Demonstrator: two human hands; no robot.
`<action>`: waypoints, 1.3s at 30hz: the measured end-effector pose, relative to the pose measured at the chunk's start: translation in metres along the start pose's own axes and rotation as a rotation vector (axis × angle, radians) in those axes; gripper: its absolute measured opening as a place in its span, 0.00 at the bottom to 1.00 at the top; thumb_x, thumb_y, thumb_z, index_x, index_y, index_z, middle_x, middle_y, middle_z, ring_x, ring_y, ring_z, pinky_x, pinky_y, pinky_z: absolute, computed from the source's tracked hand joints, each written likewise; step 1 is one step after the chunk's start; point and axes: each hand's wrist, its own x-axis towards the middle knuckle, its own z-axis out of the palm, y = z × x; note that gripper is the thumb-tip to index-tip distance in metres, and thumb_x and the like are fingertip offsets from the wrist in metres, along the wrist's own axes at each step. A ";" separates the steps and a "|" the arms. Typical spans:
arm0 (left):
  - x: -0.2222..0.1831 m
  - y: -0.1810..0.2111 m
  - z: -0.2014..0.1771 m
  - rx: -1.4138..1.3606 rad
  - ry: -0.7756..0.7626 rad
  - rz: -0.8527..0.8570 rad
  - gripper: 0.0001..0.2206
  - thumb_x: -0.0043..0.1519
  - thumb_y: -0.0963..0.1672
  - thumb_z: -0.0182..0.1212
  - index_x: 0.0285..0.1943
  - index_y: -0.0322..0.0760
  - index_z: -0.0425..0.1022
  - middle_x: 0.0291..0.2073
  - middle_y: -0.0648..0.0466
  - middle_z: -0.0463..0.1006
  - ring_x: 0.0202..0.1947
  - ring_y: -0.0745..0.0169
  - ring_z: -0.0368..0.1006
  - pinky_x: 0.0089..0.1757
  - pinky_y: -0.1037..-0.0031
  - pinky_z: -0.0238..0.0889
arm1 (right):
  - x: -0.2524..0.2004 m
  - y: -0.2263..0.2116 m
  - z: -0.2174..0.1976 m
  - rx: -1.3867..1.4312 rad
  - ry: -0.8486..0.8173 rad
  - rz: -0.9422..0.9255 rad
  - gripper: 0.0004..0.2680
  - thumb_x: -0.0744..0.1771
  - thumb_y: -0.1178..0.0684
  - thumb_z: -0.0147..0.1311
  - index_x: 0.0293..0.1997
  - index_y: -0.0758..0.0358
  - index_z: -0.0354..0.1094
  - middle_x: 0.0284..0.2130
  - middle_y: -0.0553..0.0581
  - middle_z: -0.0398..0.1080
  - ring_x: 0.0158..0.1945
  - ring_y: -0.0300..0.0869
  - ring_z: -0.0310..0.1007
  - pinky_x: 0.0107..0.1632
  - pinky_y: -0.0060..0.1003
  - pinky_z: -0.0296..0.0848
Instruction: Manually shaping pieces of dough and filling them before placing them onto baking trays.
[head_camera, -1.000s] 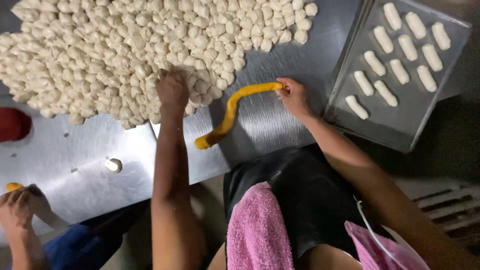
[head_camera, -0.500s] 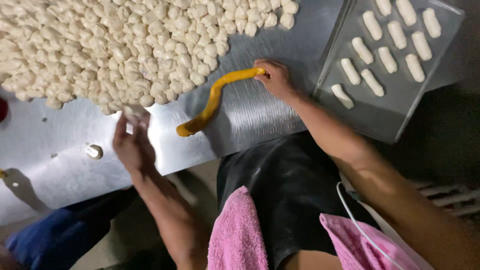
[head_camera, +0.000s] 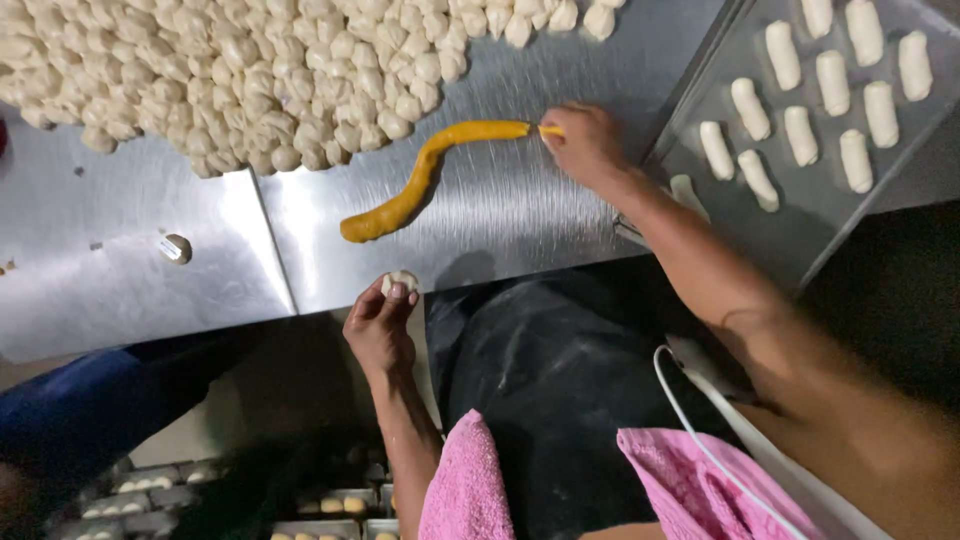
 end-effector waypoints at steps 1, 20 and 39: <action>0.009 -0.002 0.002 -0.012 -0.008 0.005 0.12 0.59 0.35 0.68 0.51 0.22 0.78 0.41 0.43 0.82 0.38 0.54 0.79 0.41 0.66 0.76 | -0.008 0.014 0.008 -0.011 0.008 -0.008 0.03 0.67 0.60 0.63 0.43 0.63 0.77 0.38 0.58 0.77 0.41 0.53 0.78 0.44 0.46 0.76; 0.066 0.032 0.155 0.216 -1.116 -0.180 0.13 0.63 0.37 0.66 0.57 0.26 0.79 0.39 0.50 0.83 0.33 0.66 0.79 0.38 0.72 0.78 | -0.084 -0.124 -0.019 1.082 0.088 0.464 0.13 0.67 0.56 0.60 0.57 0.60 0.69 0.42 0.49 0.77 0.40 0.32 0.78 0.39 0.26 0.77; 0.095 -0.120 0.186 0.940 -0.591 0.564 0.09 0.50 0.43 0.72 0.33 0.32 0.81 0.27 0.43 0.82 0.28 0.50 0.81 0.33 0.64 0.72 | -0.117 0.045 0.104 1.144 0.250 0.659 0.09 0.65 0.67 0.55 0.50 0.70 0.70 0.40 0.55 0.75 0.39 0.39 0.77 0.44 0.34 0.80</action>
